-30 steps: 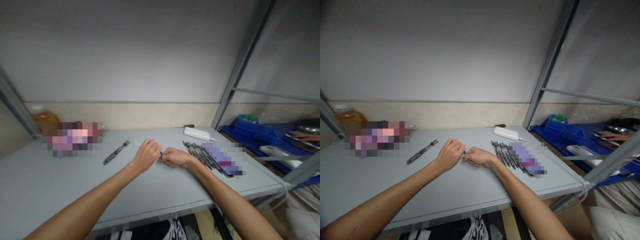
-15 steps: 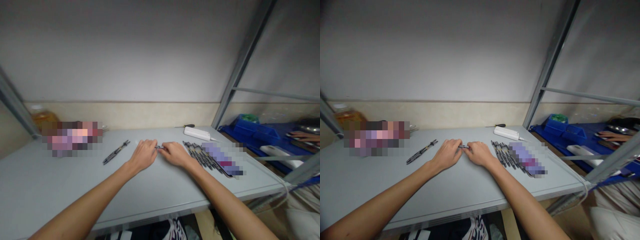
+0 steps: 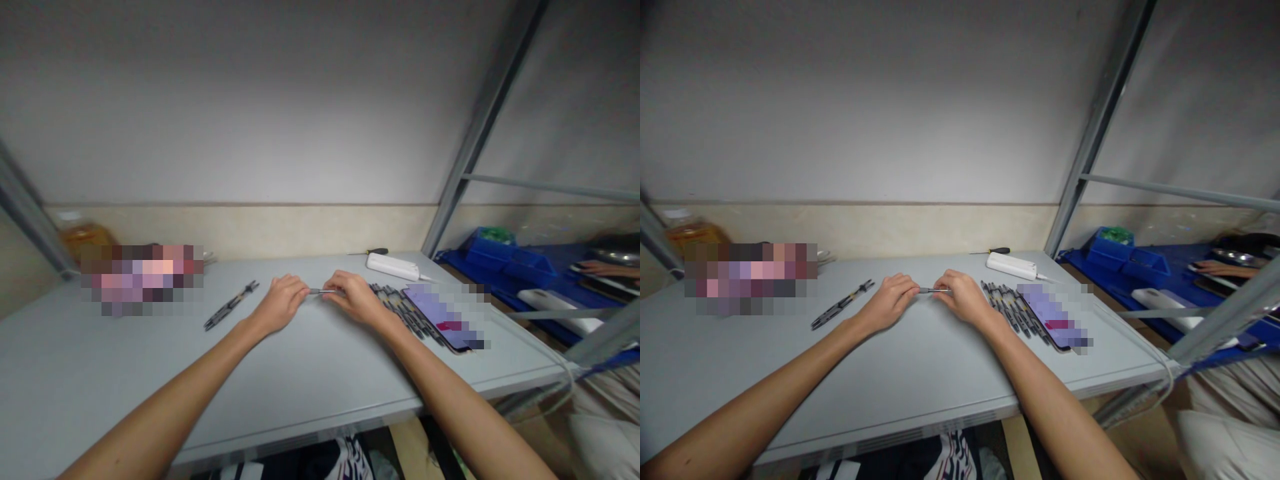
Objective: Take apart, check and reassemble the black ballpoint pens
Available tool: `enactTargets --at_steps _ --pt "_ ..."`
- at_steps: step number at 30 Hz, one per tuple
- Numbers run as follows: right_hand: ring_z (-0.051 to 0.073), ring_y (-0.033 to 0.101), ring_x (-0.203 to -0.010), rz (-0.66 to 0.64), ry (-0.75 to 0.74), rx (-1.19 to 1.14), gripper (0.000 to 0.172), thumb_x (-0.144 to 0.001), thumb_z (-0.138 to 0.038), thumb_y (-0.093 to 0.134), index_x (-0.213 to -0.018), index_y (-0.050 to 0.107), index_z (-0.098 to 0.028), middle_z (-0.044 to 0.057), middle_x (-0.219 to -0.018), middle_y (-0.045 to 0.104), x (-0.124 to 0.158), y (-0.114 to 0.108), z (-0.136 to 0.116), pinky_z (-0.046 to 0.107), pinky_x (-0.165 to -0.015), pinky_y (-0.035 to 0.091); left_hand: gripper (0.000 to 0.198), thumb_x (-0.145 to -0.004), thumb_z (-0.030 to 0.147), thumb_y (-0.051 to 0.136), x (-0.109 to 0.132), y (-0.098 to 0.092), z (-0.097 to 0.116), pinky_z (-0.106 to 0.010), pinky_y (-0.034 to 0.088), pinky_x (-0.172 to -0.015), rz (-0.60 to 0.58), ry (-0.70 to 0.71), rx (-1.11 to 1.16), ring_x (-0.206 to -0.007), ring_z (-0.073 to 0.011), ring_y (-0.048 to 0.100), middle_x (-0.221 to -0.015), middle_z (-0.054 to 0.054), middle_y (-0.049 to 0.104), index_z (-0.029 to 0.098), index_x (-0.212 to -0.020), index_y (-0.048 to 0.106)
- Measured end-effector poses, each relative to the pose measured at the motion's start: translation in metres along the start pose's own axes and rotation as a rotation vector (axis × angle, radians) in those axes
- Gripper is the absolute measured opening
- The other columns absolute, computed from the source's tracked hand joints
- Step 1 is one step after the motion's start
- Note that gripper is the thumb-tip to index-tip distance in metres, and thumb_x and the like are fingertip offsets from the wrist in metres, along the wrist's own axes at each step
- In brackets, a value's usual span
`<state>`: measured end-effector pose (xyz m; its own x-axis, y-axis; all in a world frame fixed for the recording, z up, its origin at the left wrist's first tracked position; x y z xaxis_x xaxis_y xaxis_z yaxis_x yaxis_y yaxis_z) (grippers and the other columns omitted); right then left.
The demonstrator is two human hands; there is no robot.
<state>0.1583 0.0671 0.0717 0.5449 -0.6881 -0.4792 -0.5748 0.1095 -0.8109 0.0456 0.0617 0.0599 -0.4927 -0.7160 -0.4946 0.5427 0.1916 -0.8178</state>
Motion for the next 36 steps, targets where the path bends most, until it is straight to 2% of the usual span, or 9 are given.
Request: enactTargets --at_steps 4,8,12,17,20,26,29,32,36 --pt "0.013 0.053 -0.068 0.041 0.112 0.006 0.015 -0.077 -0.029 0.063 -0.085 0.065 -0.017 0.003 -0.077 0.061 0.001 -0.005 0.013 0.022 -0.064 0.036 0.023 -0.085 0.032 0.046 -0.001 -0.005 -0.011 -0.029 0.041 -0.073 0.081 -0.107 0.320 -0.077 -0.0162 0.055 -0.083 -0.005 0.064 0.018 -0.091 0.063" --pt "0.011 0.048 -0.058 0.012 0.214 -0.059 0.028 -0.076 -0.043 0.060 -0.085 0.066 -0.017 0.000 -0.065 0.058 0.003 -0.005 0.022 0.021 -0.057 0.032 0.019 -0.077 0.035 0.057 0.002 -0.006 -0.037 -0.029 0.044 -0.072 0.196 -0.260 0.593 -0.074 -0.0156 0.059 -0.076 -0.003 0.064 0.017 -0.082 0.060" --pt "0.009 0.039 -0.048 -0.030 0.288 -0.181 0.045 -0.085 -0.046 0.042 -0.063 0.063 -0.013 -0.003 -0.047 0.045 0.002 -0.003 0.028 0.022 -0.051 0.028 0.029 -0.068 0.041 0.065 0.005 -0.005 -0.061 -0.027 0.045 -0.065 0.282 -0.396 0.784 -0.067 -0.0148 0.060 -0.069 -0.003 0.065 0.015 -0.078 0.058" --pt "0.010 0.046 -0.056 0.071 0.283 -0.364 0.026 -0.073 -0.039 0.060 -0.078 0.063 -0.014 -0.001 -0.064 0.056 0.000 -0.009 0.034 0.020 -0.052 0.033 0.034 -0.063 0.046 0.068 0.006 -0.005 -0.068 -0.026 0.044 -0.062 0.305 -0.470 0.864 -0.059 -0.0122 0.057 -0.062 -0.002 0.063 0.014 -0.072 0.059" --pt "0.010 0.050 -0.063 0.155 0.275 -0.400 0.034 -0.067 -0.039 0.066 -0.091 0.061 -0.015 0.001 -0.077 0.059 0.001 -0.015 0.037 0.021 -0.058 0.038 0.036 -0.061 0.047 0.069 0.008 -0.006 -0.069 -0.026 0.044 -0.061 0.328 -0.489 0.889 -0.057 -0.0117 0.056 -0.061 -0.002 0.064 0.014 -0.072 0.059" --pt "0.010 0.046 -0.049 -0.018 0.404 -0.515 0.041 -0.082 -0.048 0.045 -0.067 0.059 -0.013 0.000 -0.054 0.053 0.004 0.004 0.045 0.023 -0.052 0.037 0.038 -0.062 0.048 0.069 0.010 -0.002 -0.074 -0.027 0.044 -0.064 0.343 -0.516 0.917 -0.059 -0.0118 0.057 -0.064 -0.003 0.065 0.014 -0.074 0.059" --pt "0.010 0.051 -0.057 0.072 0.349 -0.551 0.029 -0.073 -0.043 0.060 -0.076 0.060 -0.014 0.000 -0.065 0.058 0.002 -0.003 0.046 0.023 -0.056 0.039 0.038 -0.061 0.047 0.070 0.011 0.000 -0.076 -0.025 0.044 -0.064 0.350 -0.531 0.941 -0.059 -0.0108 0.057 -0.064 -0.003 0.065 0.013 -0.074 0.059" --pt "0.011 0.053 -0.061 0.151 0.347 -0.574 0.038 -0.066 -0.040 0.067 -0.093 0.059 -0.015 0.001 -0.075 0.060 0.003 -0.010 0.050 0.023 -0.057 0.041 0.038 -0.060 0.047 0.071 0.011 0.000 -0.076 -0.026 0.044 -0.065 0.355 -0.542 0.964 -0.059 -0.0110 0.057 -0.062 -0.002 0.065 0.013 -0.074 0.060" --pt "0.009 0.047 -0.047 0.055 0.473 -0.653 0.036 -0.075 -0.048 0.054 -0.076 0.061 -0.013 -0.001 -0.057 0.055 0.005 0.001 0.054 0.023 -0.049 0.038 0.038 -0.060 0.046 0.072 0.011 0.000 -0.075 -0.027 0.046 -0.067 0.367 -0.543 0.999 -0.061 -0.0123 0.059 -0.059 -0.001 0.064 0.013 -0.074 0.060"
Point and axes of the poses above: each hand's wrist, its own x-axis away from the middle knuckle, its own y-axis out of the palm, z = x × y, the point moved 9 cm from there along -x, towards the middle knuckle
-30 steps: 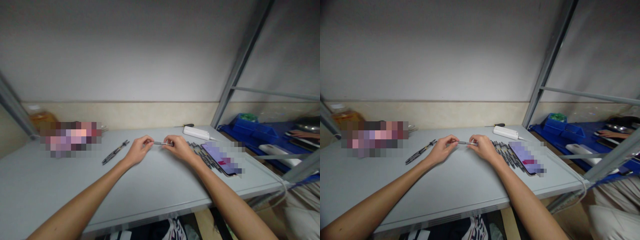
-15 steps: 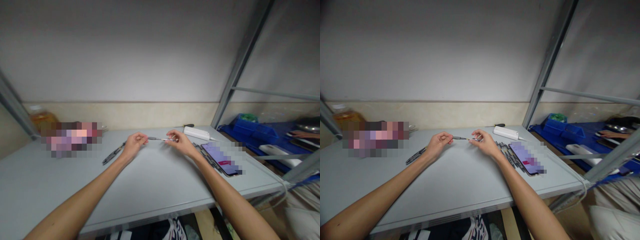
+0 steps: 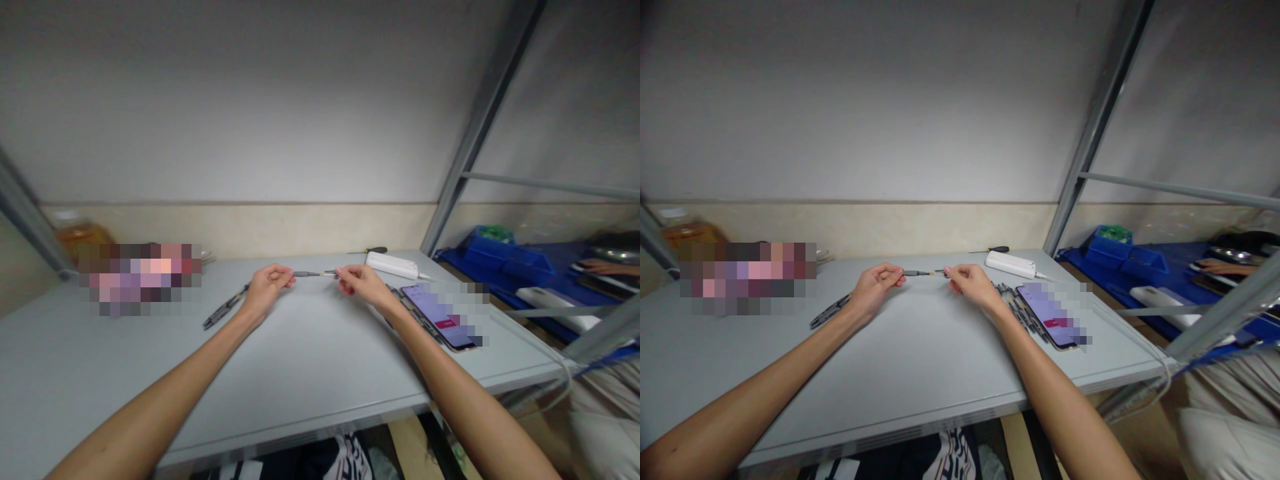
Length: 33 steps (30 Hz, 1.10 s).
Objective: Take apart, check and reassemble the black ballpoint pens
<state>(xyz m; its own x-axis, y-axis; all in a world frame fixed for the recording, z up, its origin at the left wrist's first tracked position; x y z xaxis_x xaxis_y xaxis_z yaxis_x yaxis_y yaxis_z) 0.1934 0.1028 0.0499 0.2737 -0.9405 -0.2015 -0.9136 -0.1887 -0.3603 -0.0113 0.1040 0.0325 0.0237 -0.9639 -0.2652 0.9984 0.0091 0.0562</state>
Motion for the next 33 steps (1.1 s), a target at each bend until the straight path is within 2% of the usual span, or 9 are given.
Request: enactTargets --at_steps 2,4,8,11,16,21,26,30,33 --pt "0.009 0.046 -0.047 0.005 -0.003 -0.041 0.035 -0.074 -0.048 0.055 -0.069 0.059 -0.013 -0.001 -0.053 0.054 0.000 0.000 -0.002 0.023 -0.049 0.038 0.036 -0.060 0.044 0.072 0.000 0.000 -0.001 -0.027 0.046 -0.067 -0.002 -0.008 0.023 -0.062 -0.0124 0.060 -0.058 -0.001 0.064 0.013 -0.075 0.061" --pt "0.009 0.047 -0.049 0.051 -0.037 -0.095 0.031 -0.068 -0.043 0.064 -0.075 0.061 -0.013 -0.002 -0.056 0.055 0.000 -0.005 -0.005 0.023 -0.050 0.039 0.036 -0.059 0.042 0.073 -0.001 0.000 -0.003 -0.027 0.046 -0.067 -0.005 -0.026 0.053 -0.061 -0.0118 0.059 -0.062 -0.003 0.066 0.012 -0.076 0.062" --pt "0.010 0.051 -0.051 0.101 -0.030 -0.213 0.038 -0.062 -0.038 0.070 -0.090 0.062 -0.015 -0.001 -0.063 0.059 0.000 -0.010 -0.004 0.025 -0.053 0.043 0.038 -0.057 0.040 0.074 -0.002 0.001 -0.008 -0.027 0.046 -0.068 -0.008 -0.055 0.115 -0.062 -0.0118 0.059 -0.068 -0.006 0.068 0.011 -0.080 0.064" --pt "0.011 0.053 -0.052 0.108 -0.026 -0.252 0.032 -0.064 -0.041 0.068 -0.083 0.063 -0.014 0.001 -0.064 0.060 0.000 -0.010 -0.004 0.026 -0.054 0.044 0.037 -0.059 0.040 0.074 -0.001 0.001 -0.007 -0.028 0.046 -0.068 -0.007 -0.043 0.103 -0.063 -0.0127 0.059 -0.068 -0.006 0.068 0.012 -0.080 0.064" --pt "0.012 0.054 -0.056 0.202 -0.105 -0.221 0.026 -0.060 -0.033 0.072 -0.075 0.063 -0.015 0.002 -0.064 0.061 -0.001 -0.019 -0.006 0.027 -0.057 0.045 0.034 -0.062 0.042 0.071 0.000 0.001 -0.002 -0.026 0.044 -0.065 0.004 -0.008 0.051 -0.060 -0.0114 0.056 -0.067 -0.005 0.067 0.012 -0.076 0.064" --pt "0.015 0.058 -0.062 0.272 -0.177 -0.154 0.019 -0.060 -0.028 0.071 -0.072 0.063 -0.016 0.004 -0.073 0.065 0.001 -0.025 -0.012 0.031 -0.063 0.048 0.034 -0.072 0.047 0.060 0.001 0.002 0.006 -0.023 0.041 -0.060 0.008 0.081 -0.095 -0.056 -0.0100 0.052 -0.060 -0.001 0.061 0.014 -0.065 0.059" --pt "0.017 0.061 -0.074 0.311 -0.248 -0.162 0.017 -0.058 -0.021 0.071 -0.071 0.061 -0.017 0.004 -0.079 0.066 0.003 -0.030 -0.018 0.032 -0.070 0.050 0.041 -0.077 0.052 0.050 0.001 -0.005 0.010 -0.023 0.035 -0.055 0.082 0.102 -0.243 -0.051 -0.0103 0.047 -0.050 0.002 0.052 0.016 -0.057 0.053" --pt "0.017 0.061 -0.078 0.316 -0.287 -0.163 0.017 -0.058 -0.019 0.070 -0.073 0.061 -0.018 0.003 -0.080 0.066 0.003 -0.033 -0.019 0.033 -0.074 0.050 0.042 -0.078 0.052 0.048 0.000 -0.010 0.012 -0.023 0.034 -0.054 0.112 0.097 -0.239 -0.050 -0.0102 0.045 -0.050 0.002 0.050 0.017 -0.056 0.051" --pt "0.017 0.061 -0.076 0.340 -0.299 -0.185 0.018 -0.059 -0.019 0.070 -0.073 0.060 -0.018 0.003 -0.079 0.065 0.003 -0.037 -0.018 0.033 -0.071 0.051 0.041 -0.079 0.051 0.048 0.000 -0.012 0.013 -0.023 0.034 -0.055 0.128 0.112 -0.228 -0.051 -0.0103 0.045 -0.051 0.002 0.050 0.017 -0.055 0.051"
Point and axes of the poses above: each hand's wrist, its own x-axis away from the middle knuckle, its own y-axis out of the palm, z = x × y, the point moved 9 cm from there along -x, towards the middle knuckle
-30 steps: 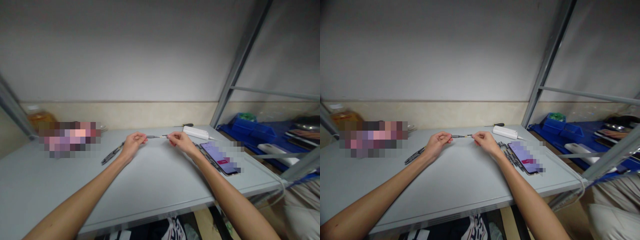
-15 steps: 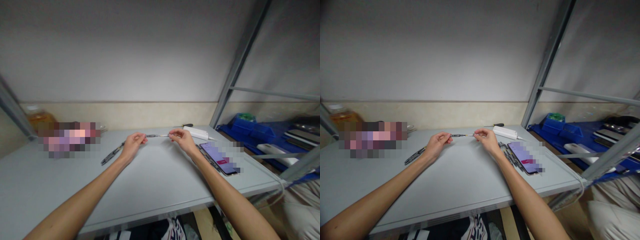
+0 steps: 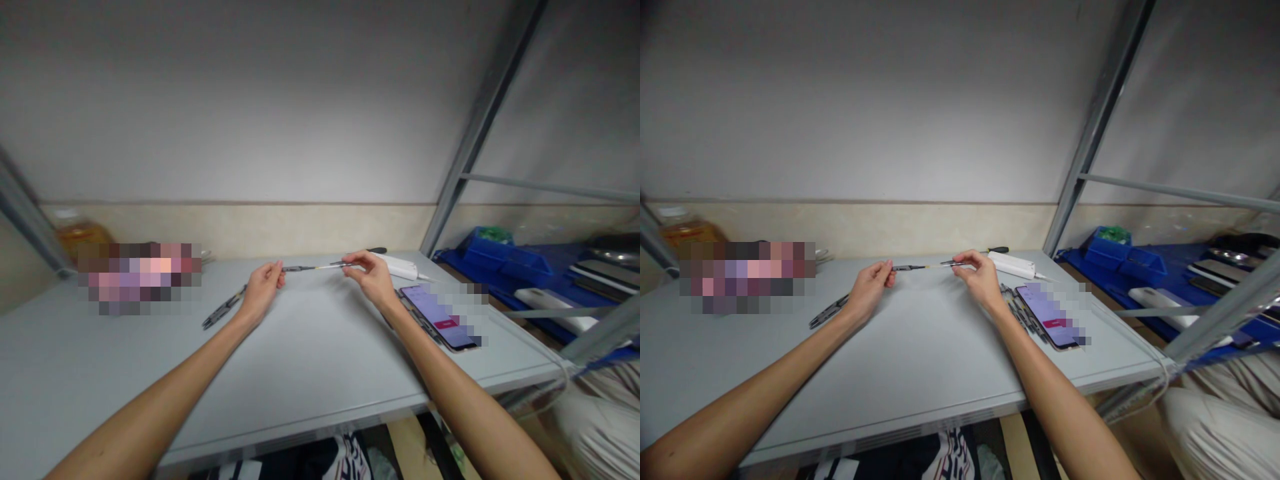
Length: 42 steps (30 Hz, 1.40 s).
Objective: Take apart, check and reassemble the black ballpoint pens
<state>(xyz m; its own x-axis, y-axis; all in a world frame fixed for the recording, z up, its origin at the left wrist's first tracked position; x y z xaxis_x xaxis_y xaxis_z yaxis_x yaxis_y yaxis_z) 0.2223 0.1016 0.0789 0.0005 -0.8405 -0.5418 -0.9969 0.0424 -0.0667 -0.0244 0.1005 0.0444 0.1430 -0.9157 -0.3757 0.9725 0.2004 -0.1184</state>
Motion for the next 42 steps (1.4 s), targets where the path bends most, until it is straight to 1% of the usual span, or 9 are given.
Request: enactTargets --at_steps 3,9,12,15,19,26,29,35,42 --pt "0.017 0.060 -0.074 0.022 -0.009 -0.028 0.019 -0.059 -0.019 0.070 -0.074 0.060 -0.019 0.003 -0.080 0.065 -0.001 -0.003 -0.001 0.031 -0.066 0.052 0.041 -0.079 0.050 0.048 -0.001 -0.003 0.000 -0.023 0.034 -0.054 0.017 0.006 0.001 -0.052 -0.0104 0.044 -0.052 0.001 0.049 0.016 -0.056 0.051" --pt "0.016 0.059 -0.074 0.020 -0.014 -0.049 0.021 -0.058 -0.021 0.071 -0.075 0.059 -0.019 0.003 -0.080 0.063 -0.001 -0.003 0.000 0.031 -0.065 0.052 0.040 -0.079 0.050 0.048 -0.001 -0.004 -0.002 -0.023 0.034 -0.055 0.017 -0.001 0.008 -0.052 -0.0105 0.044 -0.053 0.002 0.049 0.017 -0.057 0.051" --pt "0.016 0.058 -0.074 -0.011 -0.017 -0.058 0.019 -0.058 -0.021 0.071 -0.070 0.057 -0.019 0.003 -0.079 0.062 0.000 0.001 0.001 0.030 -0.065 0.051 0.040 -0.080 0.050 0.047 0.000 -0.002 -0.001 -0.023 0.034 -0.055 0.010 0.005 0.006 -0.052 -0.0104 0.044 -0.052 0.002 0.049 0.017 -0.057 0.050" --pt "0.016 0.058 -0.077 -0.068 -0.028 -0.068 0.018 -0.058 -0.021 0.071 -0.065 0.055 -0.018 0.003 -0.080 0.061 0.002 0.008 -0.001 0.030 -0.068 0.050 0.039 -0.080 0.049 0.047 0.001 0.001 -0.001 -0.023 0.034 -0.055 -0.012 0.003 0.006 -0.052 -0.0101 0.044 -0.052 0.002 0.049 0.016 -0.058 0.051" --pt "0.016 0.057 -0.078 -0.117 -0.035 -0.055 0.019 -0.059 -0.023 0.071 -0.064 0.054 -0.018 0.003 -0.081 0.060 0.004 0.015 -0.004 0.031 -0.071 0.049 0.038 -0.079 0.048 0.048 0.004 0.005 0.001 -0.023 0.034 -0.056 -0.036 -0.003 0.008 -0.052 -0.0100 0.044 -0.052 0.003 0.049 0.017 -0.058 0.051" --pt "0.016 0.057 -0.081 -0.149 -0.040 -0.071 0.016 -0.061 -0.022 0.070 -0.065 0.054 -0.018 0.004 -0.084 0.059 0.006 0.017 -0.003 0.029 -0.068 0.049 0.037 -0.076 0.049 0.051 0.005 0.006 0.004 -0.023 0.034 -0.055 -0.035 -0.029 0.049 -0.051 -0.0100 0.044 -0.052 0.002 0.050 0.017 -0.057 0.051" --pt "0.016 0.057 -0.081 -0.158 -0.044 -0.052 0.014 -0.062 -0.021 0.069 -0.065 0.055 -0.018 0.004 -0.084 0.059 0.006 0.017 -0.003 0.029 -0.069 0.049 0.037 -0.076 0.048 0.052 0.004 0.006 0.003 -0.023 0.034 -0.054 -0.034 -0.028 0.053 -0.050 -0.0098 0.045 -0.051 0.003 0.050 0.017 -0.057 0.051" --pt "0.016 0.056 -0.084 -0.186 -0.063 -0.017 0.010 -0.064 -0.016 0.065 -0.064 0.055 -0.018 0.004 -0.084 0.058 0.009 0.019 -0.011 0.029 -0.070 0.049 0.037 -0.077 0.046 0.052 0.004 0.006 0.002 -0.022 0.034 -0.052 -0.038 -0.027 0.039 -0.049 -0.0094 0.044 -0.050 0.002 0.050 0.016 -0.055 0.051" --pt "0.016 0.057 -0.082 -0.187 -0.058 0.055 0.011 -0.065 -0.020 0.065 -0.063 0.055 -0.018 0.004 -0.083 0.059 0.012 0.021 -0.017 0.028 -0.067 0.049 0.037 -0.077 0.046 0.052 0.004 0.006 0.001 -0.022 0.034 -0.053 -0.043 -0.049 0.043 -0.049 -0.0092 0.044 -0.051 0.003 0.050 0.016 -0.055 0.051"
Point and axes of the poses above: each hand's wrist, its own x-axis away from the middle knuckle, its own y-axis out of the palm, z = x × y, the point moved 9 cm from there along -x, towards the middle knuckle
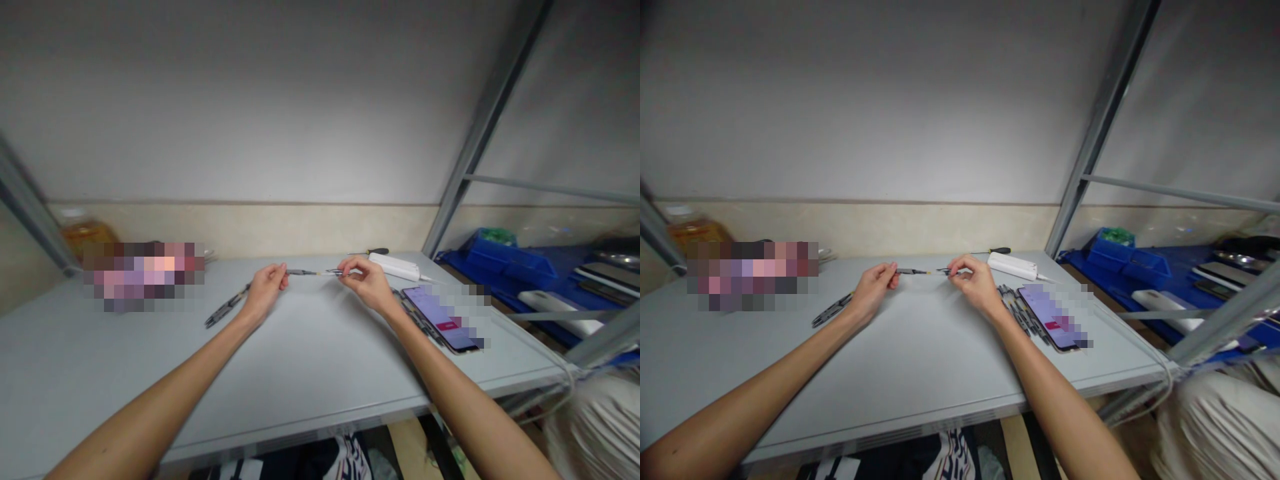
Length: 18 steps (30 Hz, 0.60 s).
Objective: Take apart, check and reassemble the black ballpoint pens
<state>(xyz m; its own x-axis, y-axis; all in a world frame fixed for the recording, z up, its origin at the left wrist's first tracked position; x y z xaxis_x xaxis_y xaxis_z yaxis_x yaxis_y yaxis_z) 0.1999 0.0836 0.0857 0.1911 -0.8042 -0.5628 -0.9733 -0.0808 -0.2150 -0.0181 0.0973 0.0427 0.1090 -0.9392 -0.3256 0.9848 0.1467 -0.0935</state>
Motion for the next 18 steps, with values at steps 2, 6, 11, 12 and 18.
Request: enactTargets --at_steps 2,6,11,12,18 --pt "0.016 0.057 -0.082 0.003 0.006 -0.024 0.011 -0.065 -0.020 0.065 -0.063 0.055 -0.018 0.004 -0.083 0.059 0.000 0.000 0.002 0.029 -0.068 0.049 0.036 -0.077 0.046 0.052 -0.001 0.000 -0.002 -0.022 0.033 -0.053 -0.008 -0.002 0.002 -0.049 -0.0093 0.044 -0.051 0.003 0.050 0.016 -0.056 0.051" --pt "0.015 0.057 -0.080 0.004 0.021 -0.081 0.013 -0.065 -0.022 0.067 -0.064 0.054 -0.018 0.004 -0.084 0.059 -0.002 -0.001 0.008 0.029 -0.068 0.050 0.035 -0.077 0.046 0.053 -0.002 0.001 -0.004 -0.022 0.033 -0.053 -0.019 0.012 0.011 -0.050 -0.0091 0.044 -0.052 0.003 0.051 0.016 -0.057 0.052" --pt "0.016 0.057 -0.080 -0.004 0.033 -0.038 0.014 -0.064 -0.024 0.067 -0.065 0.055 -0.018 0.005 -0.084 0.059 -0.001 0.000 0.010 0.029 -0.068 0.050 0.036 -0.076 0.047 0.053 0.000 -0.001 0.001 -0.022 0.033 -0.053 0.002 0.029 0.000 -0.050 -0.0094 0.044 -0.052 0.003 0.050 0.017 -0.058 0.051" --pt "0.016 0.057 -0.081 -0.005 0.034 -0.025 0.014 -0.065 -0.024 0.067 -0.065 0.055 -0.017 0.005 -0.084 0.059 -0.001 0.000 0.009 0.029 -0.068 0.050 0.036 -0.076 0.047 0.053 0.000 -0.001 0.002 -0.022 0.033 -0.053 0.008 0.027 0.000 -0.050 -0.0094 0.044 -0.052 0.003 0.050 0.017 -0.058 0.051" --pt "0.015 0.058 -0.077 -0.016 0.044 -0.031 0.016 -0.067 -0.026 0.067 -0.065 0.054 -0.017 0.004 -0.080 0.061 0.000 0.001 0.008 0.030 -0.070 0.049 0.033 -0.075 0.046 0.055 0.000 -0.002 0.004 -0.022 0.034 -0.055 0.021 0.028 0.018 -0.051 -0.0088 0.044 -0.053 0.003 0.051 0.016 -0.059 0.052"
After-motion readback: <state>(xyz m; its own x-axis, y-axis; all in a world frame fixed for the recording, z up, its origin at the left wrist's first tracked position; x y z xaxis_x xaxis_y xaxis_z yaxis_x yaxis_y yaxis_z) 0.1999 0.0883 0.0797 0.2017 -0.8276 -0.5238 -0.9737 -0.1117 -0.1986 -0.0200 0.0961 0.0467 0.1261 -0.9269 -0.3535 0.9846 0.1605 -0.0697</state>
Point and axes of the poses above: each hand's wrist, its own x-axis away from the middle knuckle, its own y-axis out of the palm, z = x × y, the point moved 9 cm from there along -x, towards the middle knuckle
